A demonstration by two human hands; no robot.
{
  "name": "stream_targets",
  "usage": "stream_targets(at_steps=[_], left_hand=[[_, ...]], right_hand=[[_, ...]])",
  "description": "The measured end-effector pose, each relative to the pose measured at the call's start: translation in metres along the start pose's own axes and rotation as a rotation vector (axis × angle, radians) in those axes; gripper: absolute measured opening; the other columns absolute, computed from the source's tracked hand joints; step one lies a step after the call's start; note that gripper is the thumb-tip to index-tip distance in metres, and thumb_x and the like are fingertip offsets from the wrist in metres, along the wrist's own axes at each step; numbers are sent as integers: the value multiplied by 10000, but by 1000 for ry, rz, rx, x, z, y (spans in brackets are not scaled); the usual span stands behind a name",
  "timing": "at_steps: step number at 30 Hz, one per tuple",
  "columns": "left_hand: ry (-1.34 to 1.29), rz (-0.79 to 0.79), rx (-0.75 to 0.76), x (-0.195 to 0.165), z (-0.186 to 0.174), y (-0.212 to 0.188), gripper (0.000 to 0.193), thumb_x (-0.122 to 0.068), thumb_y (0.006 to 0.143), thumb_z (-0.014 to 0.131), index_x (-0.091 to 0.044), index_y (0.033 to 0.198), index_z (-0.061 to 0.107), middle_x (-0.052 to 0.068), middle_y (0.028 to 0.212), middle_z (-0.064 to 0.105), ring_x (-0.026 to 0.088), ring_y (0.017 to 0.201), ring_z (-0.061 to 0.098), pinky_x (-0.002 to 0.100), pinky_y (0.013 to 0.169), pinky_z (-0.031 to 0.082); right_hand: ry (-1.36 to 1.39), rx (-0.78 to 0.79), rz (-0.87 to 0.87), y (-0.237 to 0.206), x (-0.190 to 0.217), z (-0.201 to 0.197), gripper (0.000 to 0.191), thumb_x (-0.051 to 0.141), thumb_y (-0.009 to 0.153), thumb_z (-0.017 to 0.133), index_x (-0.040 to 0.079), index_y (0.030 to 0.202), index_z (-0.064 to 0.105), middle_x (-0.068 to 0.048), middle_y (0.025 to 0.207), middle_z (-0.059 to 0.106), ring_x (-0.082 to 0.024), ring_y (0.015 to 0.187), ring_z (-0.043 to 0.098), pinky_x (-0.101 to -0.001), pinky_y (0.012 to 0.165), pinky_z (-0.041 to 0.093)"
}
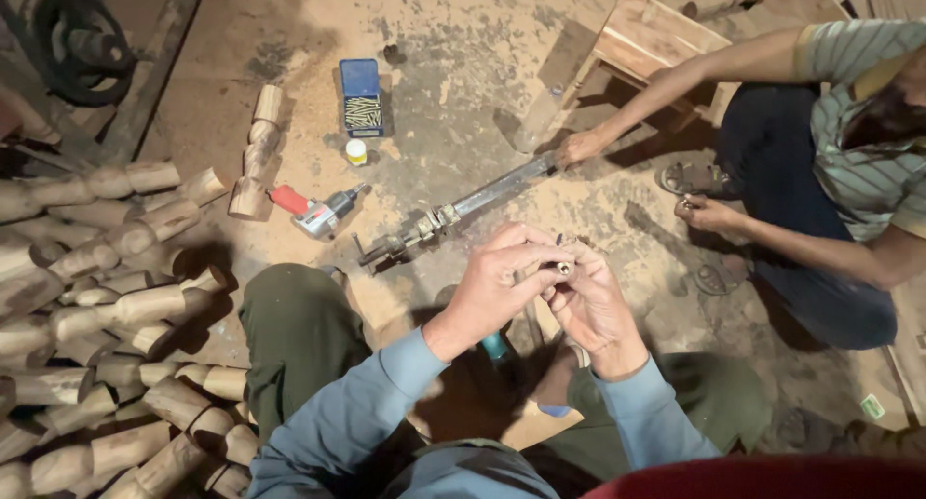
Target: The person sits on the floor and uses a wrench to tighten a metal clamp on a long metal bar. They then use an angle grinder to smooth the metal surface, creating sparks. Finally, they assemble small metal components by hand.
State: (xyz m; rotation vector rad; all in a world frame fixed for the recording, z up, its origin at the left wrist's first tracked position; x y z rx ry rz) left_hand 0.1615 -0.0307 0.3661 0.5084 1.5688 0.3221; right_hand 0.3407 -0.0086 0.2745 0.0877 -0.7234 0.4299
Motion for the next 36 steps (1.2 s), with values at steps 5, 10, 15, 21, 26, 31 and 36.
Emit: stream_targets(at_steps=[5,10,15,21,26,31,36], left_hand=[[20,-10,-7,11,-2,2,243,-19,871,756,-65,1110,757,78,1069,685,230,1055,655,338,917,540],[-8,-43,4,15,-2,4,245,-19,889,743,-80,1126,756,78,1087,683,217,1069,662,321,937,542],[-238,-243,44,36,2,4,277,-7,925,689,-43,1192,752,67,1103,722,168,1057,677,300,944,538],[-632,-535,-19,67,17,-7,283,-1,954,690,17,1234,727,60,1163,729,123,1084,638,290,994,505],[-701,-547,-27,78,23,-11,295,-2,947,705,14,1242,717,53,1170,722,123,1088,635,295,996,501],[-695,-547,-21,82,27,-13,294,-10,965,703,29,1257,714,64,1164,721,127,1073,637,295,984,508],[-703,-559,-29,83,29,-15,299,-29,979,696,33,1271,706,65,1167,721,126,1071,643,284,969,517]], right_hand=[[-2,-33,1,3,-3,-10,221,37,958,695,31,1173,642,-95,1069,717,-178,969,716,-294,799,579],[-17,-99,-37,5,-1,-8,205,3,976,671,11,1180,657,-106,1055,720,-181,933,713,-289,770,572],[-142,-121,-249,-1,9,10,143,-47,988,653,-19,1128,663,-151,1067,722,-214,928,703,-340,852,574],[-629,-308,-456,-19,21,30,124,-111,941,682,-62,1049,648,-160,1048,720,-192,917,703,-317,854,574],[-794,-387,-438,-25,28,36,125,-99,919,705,-57,1029,662,-137,1019,723,-161,910,717,-277,835,583],[-940,-382,-519,-28,32,42,150,-86,895,749,-48,1016,670,-103,1049,714,-121,922,663,-237,797,542],[-994,-355,-545,-32,33,46,149,-85,908,737,-50,1031,661,-105,1093,710,-120,972,666,-235,835,545]])
Point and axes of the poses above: each hand's wrist, its own y-axis towards the middle knuckle, its own z-axis out of the palm, x = y × z, the point moved 4 cm from there along y, towards the middle knuckle
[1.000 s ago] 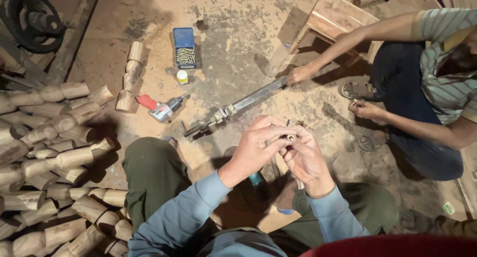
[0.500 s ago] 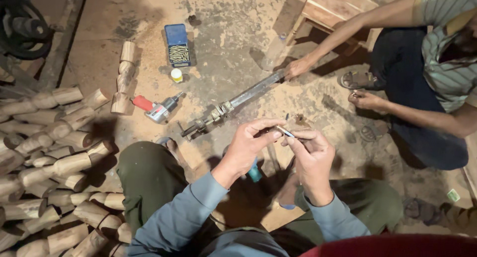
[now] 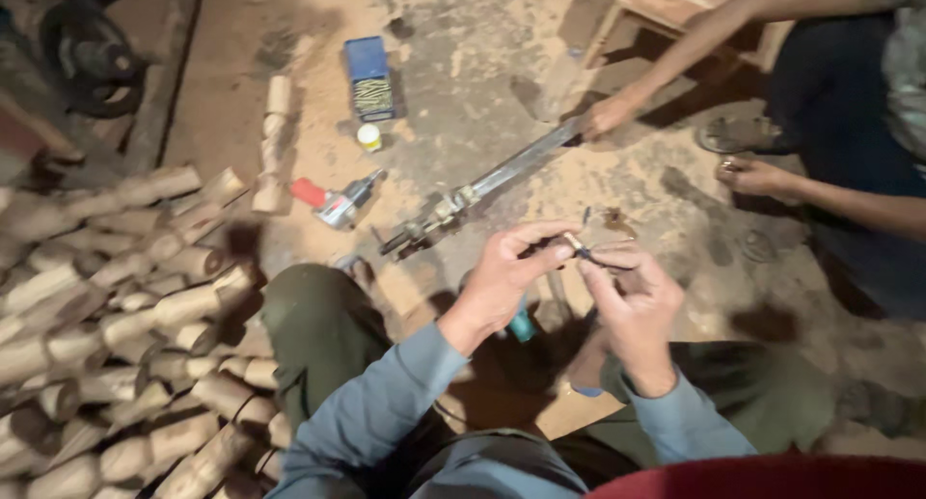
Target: The person sits on the floor and uses a wrench to tighten a metal clamp on a long metal bar. They then use an angle grinder to smooth the metal surface, creating sparks. Finally, they assemble small metal components by hand.
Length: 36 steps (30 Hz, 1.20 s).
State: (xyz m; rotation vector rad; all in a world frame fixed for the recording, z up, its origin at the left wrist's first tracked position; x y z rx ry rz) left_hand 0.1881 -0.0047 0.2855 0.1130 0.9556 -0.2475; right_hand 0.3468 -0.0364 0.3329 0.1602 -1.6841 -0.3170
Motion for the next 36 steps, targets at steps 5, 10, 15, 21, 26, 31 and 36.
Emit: stream_targets(at_steps=[5,10,15,21,26,31,36], left_hand=[[30,6,-14,4,5,-3,285,-81,989,702,11,1259,702,57,1175,719,118,1076,648,281,953,530],[153,88,-9,3,10,-6,236,-126,1002,711,-8,1206,717,45,1162,707,118,1066,664,279,937,545],[356,243,8,-7,17,-11,217,-196,987,741,-36,1132,726,40,1144,702,98,1066,656,259,923,531],[346,129,-82,-5,13,-11,229,-245,957,765,-45,1055,713,36,1042,684,79,917,638,257,783,536],[324,165,-99,-4,7,-9,206,-211,1002,743,-13,1049,712,37,988,684,84,923,626,253,793,531],[28,25,-59,10,1,-5,202,-164,997,676,-23,1141,690,9,1047,720,65,934,655,237,816,543],[51,-42,-104,16,-9,-4,209,-142,1017,676,-12,1172,732,-7,1008,692,54,869,572,229,788,489]], right_hand=[[-112,30,61,0,-5,-6,161,-99,912,739,-56,1046,662,-127,1096,728,-127,936,661,-245,787,532],[128,114,158,3,-17,-9,168,-72,937,703,-26,1080,629,-104,1141,704,-121,1021,689,-246,892,575],[-106,118,119,3,-17,-14,222,-67,935,729,-22,1133,639,-87,1100,686,-111,973,656,-221,849,533],[-342,101,-80,0,-3,-3,241,-69,934,757,-27,1154,669,-83,1058,663,-96,862,555,-188,719,403],[-368,148,-122,4,4,4,183,-90,963,755,-30,1127,701,-93,1042,674,-99,892,586,-170,732,413],[-349,112,-55,10,-6,-2,177,-78,944,756,-31,1109,713,-107,1101,697,-118,873,596,-212,766,470],[23,96,125,12,-24,-4,189,-74,970,670,-57,1157,685,-94,1126,685,-141,986,705,-253,861,571]])
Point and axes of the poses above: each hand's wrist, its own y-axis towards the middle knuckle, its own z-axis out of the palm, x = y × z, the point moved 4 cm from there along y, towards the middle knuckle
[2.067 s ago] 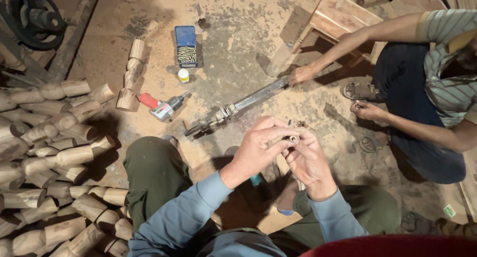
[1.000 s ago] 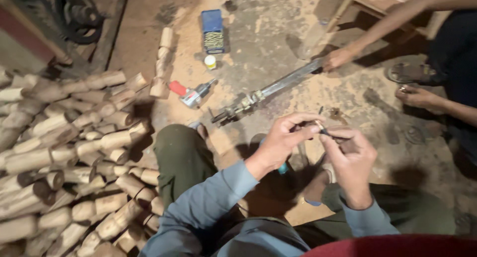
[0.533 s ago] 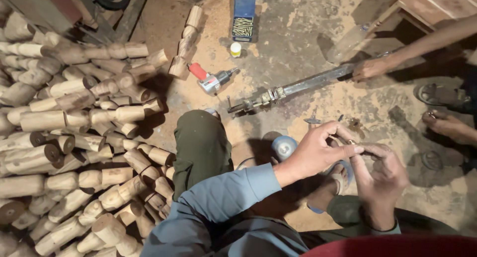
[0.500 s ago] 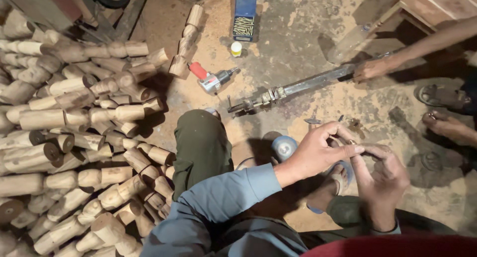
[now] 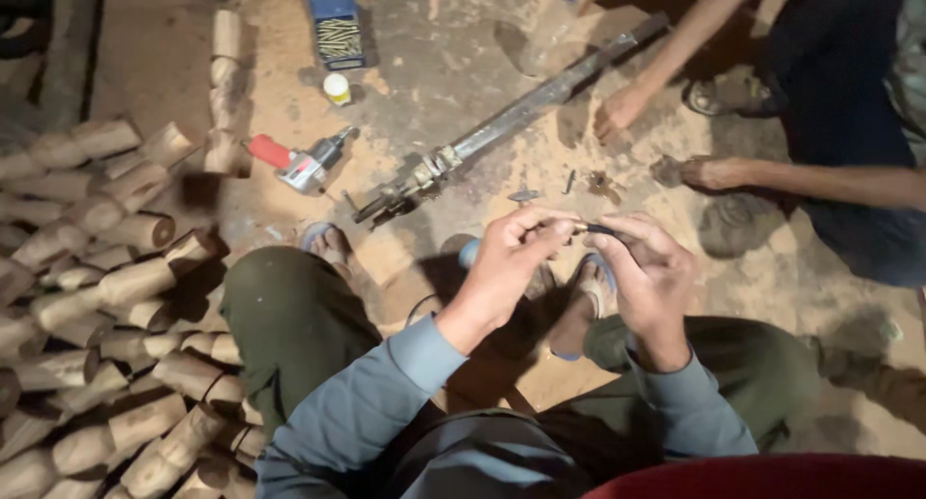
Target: The person sits on the floor and uses a wrench to tighten a metal clamp on a long metal bar. They then use an angle grinder to smooth the metal surface, creating sparks. Finally, they assemble small metal components by hand.
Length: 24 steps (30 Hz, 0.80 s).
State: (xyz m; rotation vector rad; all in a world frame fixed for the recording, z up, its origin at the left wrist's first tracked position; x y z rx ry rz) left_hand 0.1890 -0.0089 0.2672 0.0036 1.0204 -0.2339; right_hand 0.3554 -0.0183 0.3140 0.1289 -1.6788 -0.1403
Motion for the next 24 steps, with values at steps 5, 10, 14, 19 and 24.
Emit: stream_targets(at_steps=[5,10,14,19,24], left_hand=[[-34,-47,20,0,0,1,247,-183,1048,639,-6,1182,748,-9,1028,711,59,879,570,237,800,481],[-92,-133,39,3,3,2,309,-243,1068,588,-11,1206,738,9,1081,747,65,889,611,243,795,498],[-110,-97,96,5,9,4,268,-178,1039,637,-4,1227,714,41,1066,736,95,910,642,273,807,513],[-266,-191,77,9,11,4,241,-131,1052,637,31,1218,703,69,1008,721,122,859,630,285,767,483],[-443,-321,40,13,9,4,228,-128,1009,655,14,1186,689,73,981,735,135,842,644,314,788,527]], right_hand=[[-78,10,0,2,-3,-3,187,-64,1002,651,-75,1186,680,-104,1076,697,-151,951,707,-255,828,565],[-36,10,53,3,-5,-8,198,-38,1017,617,-62,1205,675,-88,1074,698,-137,952,699,-252,829,553],[9,-3,100,4,-11,-12,209,-13,1025,616,-51,1220,682,-74,1049,703,-122,952,686,-239,835,542],[-114,36,64,4,-11,-15,223,54,1070,595,-23,1249,702,-43,1016,708,-97,932,667,-235,834,521],[-49,49,100,6,-10,-15,242,92,1057,609,-4,1258,703,-20,1018,717,-76,930,647,-229,822,508]])
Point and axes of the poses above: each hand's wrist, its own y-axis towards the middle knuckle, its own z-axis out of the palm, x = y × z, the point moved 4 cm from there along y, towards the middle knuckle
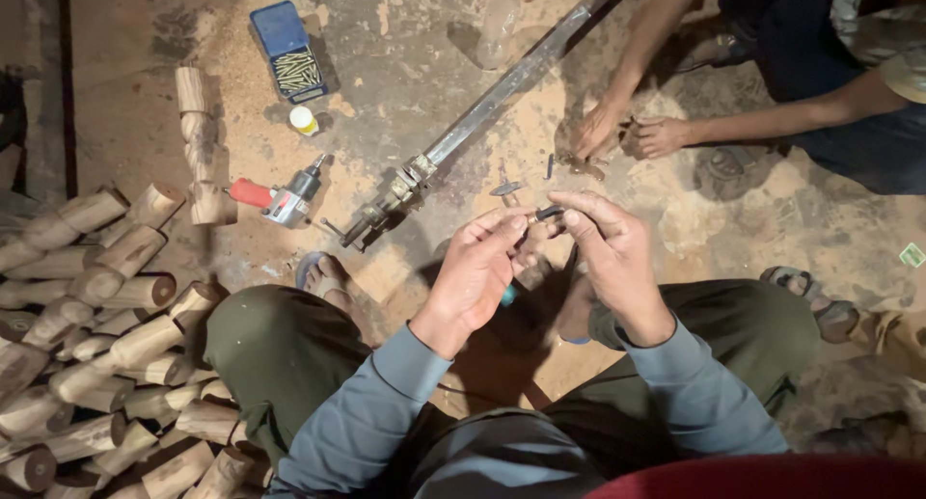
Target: The person sits on the floor and uses a wrench to tighten a metal clamp on a long metal bar. They then use an angle grinder to smooth the metal surface, creating sparks. Finally, they assemble small metal components by hand.
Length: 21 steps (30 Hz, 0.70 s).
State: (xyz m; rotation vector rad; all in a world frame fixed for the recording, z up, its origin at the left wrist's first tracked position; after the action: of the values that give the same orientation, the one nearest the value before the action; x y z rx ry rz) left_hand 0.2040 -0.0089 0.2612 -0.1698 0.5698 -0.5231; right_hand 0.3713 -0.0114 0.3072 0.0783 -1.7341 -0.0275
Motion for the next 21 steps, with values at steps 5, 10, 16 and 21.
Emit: stream_targets(at_steps=[5,10,16,21], left_hand=[[-62,-49,-8,4,-4,2,193,-137,1006,670,-14,1152,692,65,969,731,149,842,668,328,773,529],[-84,-123,33,14,-6,4,156,-172,1018,660,-38,1094,687,67,933,724,185,822,703,332,757,534],[-97,-115,50,21,-9,6,113,-163,1043,658,-52,1023,657,62,921,717,176,812,689,323,727,530],[-24,-89,-35,31,-17,7,111,-134,1012,652,-28,1019,682,44,858,686,137,742,623,290,682,508]], right_hand=[[-40,5,36,2,-5,0,237,77,1008,664,-5,1223,719,-19,1002,705,-74,888,640,-228,754,497],[78,2,63,5,-19,-3,168,66,1005,670,1,1148,729,-13,984,715,-70,877,654,-231,789,534],[104,9,44,5,-27,-3,106,40,979,710,1,1078,710,-8,964,695,-59,879,622,-232,784,513],[-21,2,28,5,-32,0,71,49,957,705,9,1015,704,5,886,712,-53,804,633,-232,715,532]])
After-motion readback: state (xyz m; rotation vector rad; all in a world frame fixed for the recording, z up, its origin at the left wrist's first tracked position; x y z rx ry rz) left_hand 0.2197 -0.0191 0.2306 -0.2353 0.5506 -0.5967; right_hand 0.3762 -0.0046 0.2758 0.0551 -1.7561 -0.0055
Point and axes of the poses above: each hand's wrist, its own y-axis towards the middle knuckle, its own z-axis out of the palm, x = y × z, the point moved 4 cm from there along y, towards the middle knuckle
